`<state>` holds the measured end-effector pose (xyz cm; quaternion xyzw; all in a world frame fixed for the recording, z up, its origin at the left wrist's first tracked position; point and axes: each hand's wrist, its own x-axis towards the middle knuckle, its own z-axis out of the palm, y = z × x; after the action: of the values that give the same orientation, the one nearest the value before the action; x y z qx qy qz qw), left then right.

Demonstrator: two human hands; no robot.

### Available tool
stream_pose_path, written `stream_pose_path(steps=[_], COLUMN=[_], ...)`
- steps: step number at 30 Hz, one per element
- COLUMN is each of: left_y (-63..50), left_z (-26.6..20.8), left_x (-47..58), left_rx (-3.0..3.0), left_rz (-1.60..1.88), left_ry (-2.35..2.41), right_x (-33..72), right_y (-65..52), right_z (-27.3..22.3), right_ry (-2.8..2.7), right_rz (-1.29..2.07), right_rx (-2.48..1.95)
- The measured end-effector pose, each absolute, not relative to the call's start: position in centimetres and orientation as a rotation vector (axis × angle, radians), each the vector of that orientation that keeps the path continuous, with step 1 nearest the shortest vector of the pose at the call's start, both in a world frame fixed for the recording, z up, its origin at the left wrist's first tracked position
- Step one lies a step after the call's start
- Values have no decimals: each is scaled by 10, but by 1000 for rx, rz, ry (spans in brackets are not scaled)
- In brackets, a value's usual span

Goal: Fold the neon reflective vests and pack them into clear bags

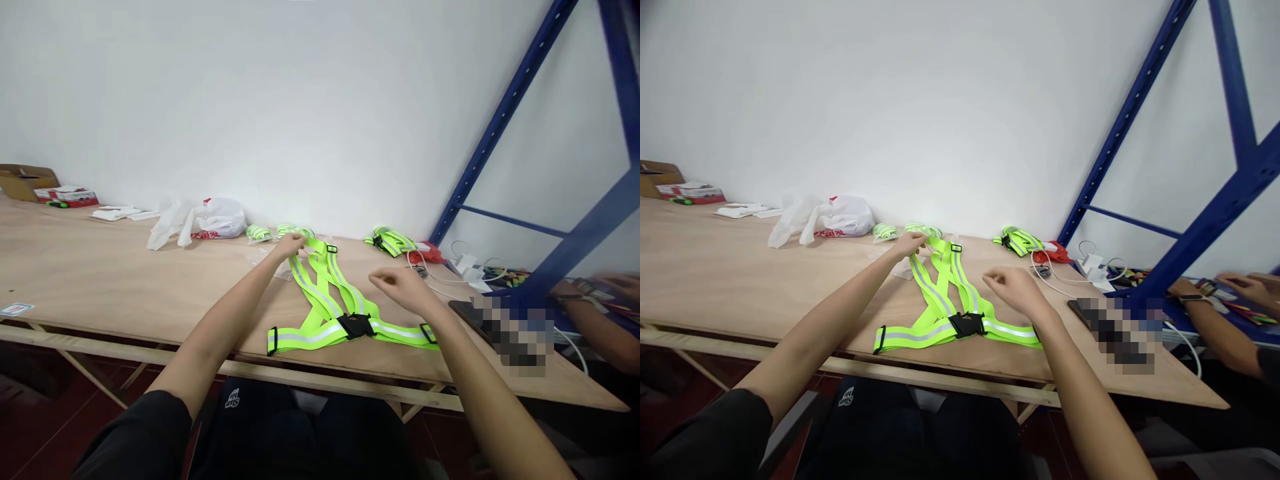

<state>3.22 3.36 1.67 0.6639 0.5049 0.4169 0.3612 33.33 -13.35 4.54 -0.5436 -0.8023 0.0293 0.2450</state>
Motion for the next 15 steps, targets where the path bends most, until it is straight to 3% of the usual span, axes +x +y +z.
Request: stream_pose_path(steps=[5, 15], left_y=[26, 11], left_z=[22, 28], left_x=[25, 19], left_rx=[1772, 1557], left_rz=[1140, 1175], left_ry=[1204, 1098], right_x=[276, 212], right_y=[-38, 42], right_z=[69, 41], right_ry=[-2393, -2357], right_rz=[103, -53], right_rx=[-1341, -1581])
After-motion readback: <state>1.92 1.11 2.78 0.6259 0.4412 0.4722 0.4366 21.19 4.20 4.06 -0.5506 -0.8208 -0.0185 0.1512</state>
